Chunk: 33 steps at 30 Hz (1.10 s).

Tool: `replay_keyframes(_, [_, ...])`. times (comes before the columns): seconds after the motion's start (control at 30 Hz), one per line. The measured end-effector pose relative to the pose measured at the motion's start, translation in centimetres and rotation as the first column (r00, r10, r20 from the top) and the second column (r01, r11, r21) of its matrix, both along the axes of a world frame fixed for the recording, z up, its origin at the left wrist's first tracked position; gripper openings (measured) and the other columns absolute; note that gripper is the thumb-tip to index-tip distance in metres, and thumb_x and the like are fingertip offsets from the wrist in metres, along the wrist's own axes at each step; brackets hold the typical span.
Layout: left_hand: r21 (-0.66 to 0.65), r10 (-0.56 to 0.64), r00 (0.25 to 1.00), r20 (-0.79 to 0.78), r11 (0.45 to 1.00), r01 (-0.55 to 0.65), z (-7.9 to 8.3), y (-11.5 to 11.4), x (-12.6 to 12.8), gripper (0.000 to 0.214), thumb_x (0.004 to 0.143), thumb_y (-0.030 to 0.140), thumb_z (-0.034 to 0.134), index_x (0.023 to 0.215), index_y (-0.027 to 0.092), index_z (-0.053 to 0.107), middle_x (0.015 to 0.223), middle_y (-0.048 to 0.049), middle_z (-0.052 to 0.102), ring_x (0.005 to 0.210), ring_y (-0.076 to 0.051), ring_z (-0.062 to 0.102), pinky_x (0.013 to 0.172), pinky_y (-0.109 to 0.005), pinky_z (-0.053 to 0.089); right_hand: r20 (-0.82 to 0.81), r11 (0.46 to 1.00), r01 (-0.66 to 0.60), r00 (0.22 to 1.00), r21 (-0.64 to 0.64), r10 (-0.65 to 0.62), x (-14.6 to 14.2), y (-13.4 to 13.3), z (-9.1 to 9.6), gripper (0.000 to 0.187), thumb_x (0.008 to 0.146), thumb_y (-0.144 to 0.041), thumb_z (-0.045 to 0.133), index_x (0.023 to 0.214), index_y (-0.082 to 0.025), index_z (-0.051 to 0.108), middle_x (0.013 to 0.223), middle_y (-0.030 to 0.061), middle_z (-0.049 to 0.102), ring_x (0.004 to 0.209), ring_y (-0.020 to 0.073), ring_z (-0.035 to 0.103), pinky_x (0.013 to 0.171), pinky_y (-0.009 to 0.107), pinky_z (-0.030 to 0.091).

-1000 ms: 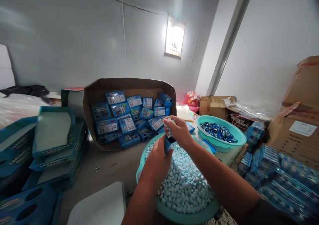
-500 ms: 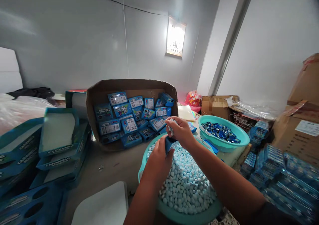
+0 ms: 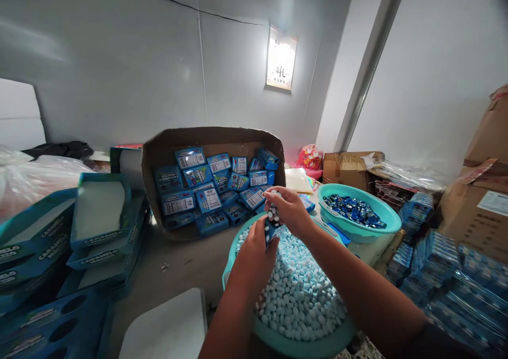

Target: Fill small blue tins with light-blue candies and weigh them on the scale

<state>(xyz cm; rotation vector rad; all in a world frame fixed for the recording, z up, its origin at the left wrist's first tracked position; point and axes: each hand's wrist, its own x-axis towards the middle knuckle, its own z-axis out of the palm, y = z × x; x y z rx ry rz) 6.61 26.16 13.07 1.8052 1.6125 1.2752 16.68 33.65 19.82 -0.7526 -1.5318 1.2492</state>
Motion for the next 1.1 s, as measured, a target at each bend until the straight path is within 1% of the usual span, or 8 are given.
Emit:
replay_keyframes(0.23, [0.022, -0.019, 1.0, 0.021, 1.0, 0.019, 0.13, 0.01, 0.04, 0.046, 0.091, 0.017, 0.054, 0.136, 0.021, 0.044, 0.135, -0.0114, 0.055, 0.124, -0.025, 0.053, 0.102, -0.039, 0.045, -0.033, 1.0, 0.005, 0.999, 0.007, -0.005, -0.23, -0.19, -0.1, 0.033, 0.075, -0.048, 0.071, 0.082, -0.018, 0.062, 0.061, -0.0024, 0.06, 0.045, 0.0088, 0.05, 0.038, 0.018, 0.029])
replay_keyframes(0.63, [-0.013, -0.015, 1.0, -0.014, 1.0, 0.015, 0.31, -0.12, -0.07, 0.045, 0.093, 0.021, 0.053, 0.137, 0.02, 0.043, 0.139, -0.0115, 0.053, 0.125, -0.027, 0.053, 0.102, -0.042, 0.045, -0.12, 0.998, 0.05, 0.991, -0.022, -0.052, -0.4, 0.32, -0.7, 0.029, 0.077, -0.045, 0.071, 0.085, -0.018, 0.063, 0.059, -0.0029, 0.06, 0.046, 0.0091, 0.05, 0.039, 0.017, 0.032])
replay_keyframes(0.73, [-0.005, -0.011, 1.0, -0.028, 1.0, 0.011, 0.25, -0.11, -0.01, 0.045, 0.093, 0.021, 0.052, 0.138, 0.02, 0.042, 0.138, -0.0121, 0.054, 0.124, -0.027, 0.054, 0.102, -0.042, 0.045, -0.112, 0.999, 0.048, 0.992, -0.017, -0.05, -0.38, 0.24, -0.64, 0.028, 0.079, -0.044, 0.07, 0.085, -0.019, 0.063, 0.057, -0.0034, 0.059, 0.045, 0.0091, 0.05, 0.038, 0.017, 0.031])
replay_keyframes(0.9, [-0.01, -0.001, 0.999, -0.04, 1.0, 0.0, 0.17, -0.19, 0.02, 0.044, 0.094, 0.022, 0.052, 0.137, 0.021, 0.043, 0.135, -0.0125, 0.055, 0.122, -0.027, 0.056, 0.1, -0.041, 0.047, -0.088, 0.998, 0.064, 0.994, 0.002, -0.064, -0.3, 0.09, -0.62, 0.027, 0.08, -0.045, 0.069, 0.085, -0.019, 0.062, 0.056, -0.0043, 0.058, 0.04, 0.0091, 0.05, 0.034, 0.017, 0.025])
replay_keyframes(1.1, [-0.006, 0.01, 0.999, -0.042, 1.0, -0.011, 0.18, -0.16, 0.05, 0.043, 0.093, 0.022, 0.054, 0.135, 0.022, 0.044, 0.135, -0.0122, 0.056, 0.12, -0.027, 0.057, 0.099, -0.04, 0.047, -0.086, 0.998, 0.057, 0.995, -0.001, -0.057, -0.34, 0.05, -0.58, 0.029, 0.078, -0.047, 0.07, 0.084, -0.019, 0.061, 0.057, -0.0039, 0.059, 0.039, 0.0091, 0.049, 0.033, 0.018, 0.024])
